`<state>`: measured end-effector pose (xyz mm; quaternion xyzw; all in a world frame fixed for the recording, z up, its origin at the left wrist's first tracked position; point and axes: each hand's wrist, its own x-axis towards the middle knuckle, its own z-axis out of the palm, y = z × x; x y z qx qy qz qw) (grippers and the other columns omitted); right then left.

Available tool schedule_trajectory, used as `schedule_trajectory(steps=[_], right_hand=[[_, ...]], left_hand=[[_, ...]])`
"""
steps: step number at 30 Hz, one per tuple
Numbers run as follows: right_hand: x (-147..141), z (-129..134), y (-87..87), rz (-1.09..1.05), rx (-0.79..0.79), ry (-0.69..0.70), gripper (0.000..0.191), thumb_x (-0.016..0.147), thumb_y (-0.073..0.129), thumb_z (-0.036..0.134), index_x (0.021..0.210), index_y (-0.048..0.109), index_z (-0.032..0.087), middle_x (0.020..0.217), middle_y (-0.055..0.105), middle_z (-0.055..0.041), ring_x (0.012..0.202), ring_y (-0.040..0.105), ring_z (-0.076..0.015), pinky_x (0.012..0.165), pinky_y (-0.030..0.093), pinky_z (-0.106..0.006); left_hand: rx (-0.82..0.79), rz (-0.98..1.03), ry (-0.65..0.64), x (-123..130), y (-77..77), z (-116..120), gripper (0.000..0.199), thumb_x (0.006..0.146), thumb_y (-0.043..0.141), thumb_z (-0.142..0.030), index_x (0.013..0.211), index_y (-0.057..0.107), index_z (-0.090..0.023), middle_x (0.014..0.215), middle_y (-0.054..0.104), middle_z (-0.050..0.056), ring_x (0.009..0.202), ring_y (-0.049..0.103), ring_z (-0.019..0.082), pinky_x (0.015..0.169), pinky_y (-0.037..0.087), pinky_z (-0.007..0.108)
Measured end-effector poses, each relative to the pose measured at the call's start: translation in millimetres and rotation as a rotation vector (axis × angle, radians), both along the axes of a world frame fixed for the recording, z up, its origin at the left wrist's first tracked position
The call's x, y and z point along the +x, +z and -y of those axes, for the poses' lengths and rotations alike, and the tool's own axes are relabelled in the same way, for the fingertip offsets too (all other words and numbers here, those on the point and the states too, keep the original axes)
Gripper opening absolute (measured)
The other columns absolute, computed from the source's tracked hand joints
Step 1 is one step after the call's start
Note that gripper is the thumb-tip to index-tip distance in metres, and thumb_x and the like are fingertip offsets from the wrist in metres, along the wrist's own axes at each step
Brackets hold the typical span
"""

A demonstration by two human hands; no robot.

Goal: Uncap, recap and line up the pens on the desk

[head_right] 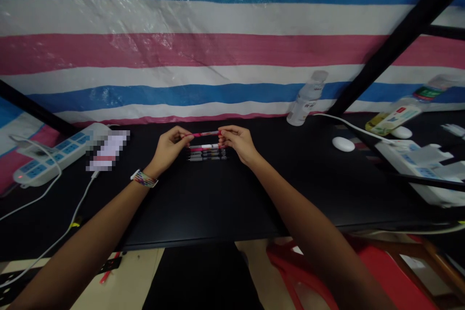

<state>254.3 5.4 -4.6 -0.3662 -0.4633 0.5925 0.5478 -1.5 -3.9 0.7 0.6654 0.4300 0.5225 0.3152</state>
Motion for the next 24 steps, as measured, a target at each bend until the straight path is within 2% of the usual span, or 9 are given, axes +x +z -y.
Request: schedule_trajectory(steps=[2,5,6,10,12,14,17,24], right_hand=[[0,0,0.2,0.000,-0.003,-0.001,0.024,0.078,0.095,0.036,0.095,0.086,0.021,0.084,0.076,-0.0057,0.081,0.071,-0.0204,0.084,0.065,-0.044],[0,0,0.5,0.000,-0.004,-0.011,0.025,0.077,0.095,0.036,0.094,0.085,0.022,0.086,0.076,-0.0060,0.080,0.070,-0.0204,0.084,0.064,-0.044],[0,0,0.7,-0.001,-0.006,-0.015,0.026,0.076,0.095,0.037,0.094,0.085,0.022,0.086,0.076,-0.0060,0.080,0.070,-0.0204,0.083,0.064,-0.044],[1,0,2.4,-0.015,-0.015,-0.022,0.026,0.075,0.095,0.037,0.092,0.084,0.021,0.083,0.075,-0.0057,0.081,0.069,-0.0209,0.082,0.063,-0.043],[2,-1,3.4,-0.028,-0.028,-0.026,0.024,0.076,0.094,0.036,0.092,0.084,0.021,0.082,0.074,-0.0058,0.081,0.069,-0.0209,0.082,0.062,-0.043],[3,-2,4.2,-0.041,-0.046,-0.033,0.021,0.077,0.093,0.034,0.091,0.083,0.021,0.081,0.074,-0.0061,0.080,0.068,-0.0205,0.081,0.062,-0.042],[5,-4,4.7,-0.057,-0.067,-0.055,0.018,0.078,0.090,0.031,0.090,0.082,0.020,0.081,0.073,-0.0064,0.079,0.067,-0.0198,0.080,0.061,-0.040],[10,-8,4.4,-0.071,-0.081,-0.136,0.014,0.073,0.081,0.027,0.085,0.080,0.019,0.075,0.068,-0.0042,0.071,0.061,-0.0169,0.066,0.051,-0.032]], left_hand=[[-0.017,-0.011,0.010,0,-0.6,-1,0.035,0.101,0.072,-0.048,0.080,0.070,-0.021,0.064,0.065,-0.001,0.062,0.061,0.015,0.065,0.049,0.028],[-0.022,0.060,-0.012,0,-0.8,-2,0.023,0.095,0.080,-0.043,0.095,0.074,-0.022,0.071,0.069,-0.001,0.066,0.065,0.015,0.067,0.052,0.028],[-0.018,0.062,-0.011,-1,-0.7,-2,0.023,0.093,0.082,-0.043,0.095,0.074,-0.021,0.073,0.070,0.000,0.068,0.066,0.015,0.067,0.052,0.027],[0.001,-0.034,0.104,-4,-1.8,-5,0.044,0.104,0.067,-0.046,0.069,0.070,-0.020,0.058,0.061,0.000,0.058,0.058,0.014,0.062,0.049,0.028],[0.011,0.012,0.112,-6,-3.5,-7,0.031,0.101,0.072,-0.041,0.077,0.074,-0.021,0.067,0.068,0.001,0.063,0.063,0.015,0.067,0.053,0.029],[0.015,0.084,0.091,-6,-5.8,-10,0.014,0.095,0.078,-0.035,0.093,0.078,-0.021,0.083,0.077,0.003,0.077,0.072,0.017,0.076,0.059,0.031],[0.010,0.137,0.092,-7,-8.8,-13,0.017,0.091,0.080,-0.031,0.105,0.079,-0.022,0.093,0.080,0.006,0.086,0.076,0.020,0.084,0.063,0.035],[0.015,0.154,0.119,-10,-11.4,-16,0.016,0.091,0.080,-0.029,0.105,0.079,-0.021,0.095,0.080,0.006,0.089,0.077,0.020,0.086,0.064,0.036]])
